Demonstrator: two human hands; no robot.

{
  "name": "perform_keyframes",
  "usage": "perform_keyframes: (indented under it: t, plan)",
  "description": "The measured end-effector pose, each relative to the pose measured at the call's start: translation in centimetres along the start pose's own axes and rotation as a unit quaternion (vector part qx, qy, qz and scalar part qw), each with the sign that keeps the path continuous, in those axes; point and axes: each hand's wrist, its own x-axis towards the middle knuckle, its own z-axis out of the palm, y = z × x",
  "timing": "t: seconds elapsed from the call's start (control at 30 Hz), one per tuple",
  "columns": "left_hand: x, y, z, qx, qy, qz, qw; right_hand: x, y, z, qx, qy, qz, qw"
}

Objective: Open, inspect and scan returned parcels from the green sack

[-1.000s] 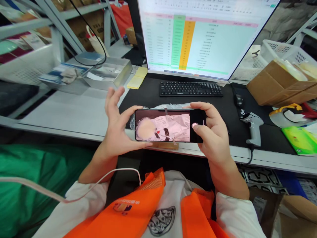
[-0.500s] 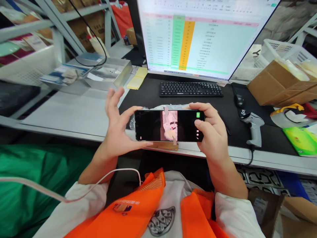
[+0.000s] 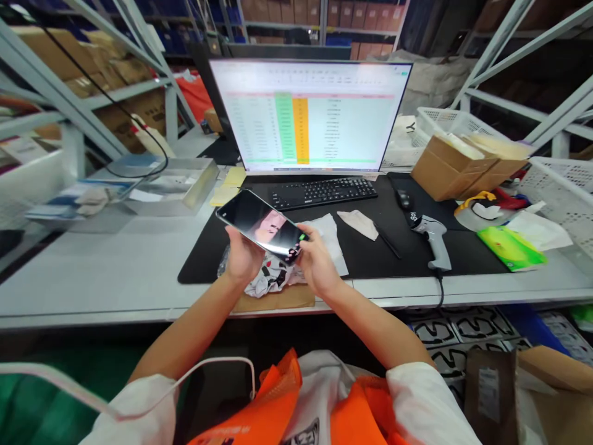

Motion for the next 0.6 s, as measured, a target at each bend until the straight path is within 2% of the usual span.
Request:
perform_keyframes:
  t: [0.07, 0.1, 0.17, 0.2, 0.23, 0.27, 0.3, 0.37, 0.43, 0.5, 0.6]
  plan:
    - [1.8, 0.3, 0.7, -0.030, -0.007, -0.061, 0.998, 0.4, 0.8, -1.4, -0.065, -0.065, 0.017, 0.996]
    - [2.6, 0.6, 0.9, -0.036, -0.011, -0.095, 0.995, 0.9, 0.9, -2.8, -0.121, -0.072, 0.006, 0.990]
    - [4.1, 1.2, 0.7, -0.048, 0.002, -0.155, 0.987, 2.7, 0.5, -6.9, -0.276, -0.015, -0.059, 0.959]
    - [4.7, 1.4, 0.5, -0.049, 0.015, -0.165, 0.985, 4.0, 0.0, -9.5, -0.359, 0.039, -0.097, 0.928]
    - [5.3, 1.5, 0.3, -0.050, 0.030, -0.166, 0.984, 5.5, -0.8, -12.4, -0.446, 0.100, -0.119, 0.882]
    - [5.8, 1.5, 0.0, -0.051, 0.047, -0.162, 0.984, 7.1, -1.7, -15.3, -0.537, 0.156, -0.109, 0.822]
    - [6.2, 1.5, -0.2, -0.055, 0.065, -0.154, 0.984, 8.6, -2.7, -18.2, -0.570, 0.199, -0.088, 0.792]
    - [6.7, 1.2, -0.7, -0.073, 0.094, -0.131, 0.984, 11.5, -4.6, -23.4, -0.610, 0.248, -0.047, 0.751]
    - [7.0, 1.0, -1.2, -0.086, 0.109, -0.113, 0.984, 13.8, -5.7, -27.2, -0.635, 0.278, -0.015, 0.720]
    - [7.3, 0.9, -1.7, -0.090, 0.124, -0.109, 0.982, 15.7, -6.0, -29.7, -0.657, 0.296, 0.004, 0.693]
    - [7.6, 1.2, -2.4, -0.110, 0.155, -0.101, 0.977, 17.9, -5.4, -31.9, -0.674, 0.306, 0.022, 0.672]
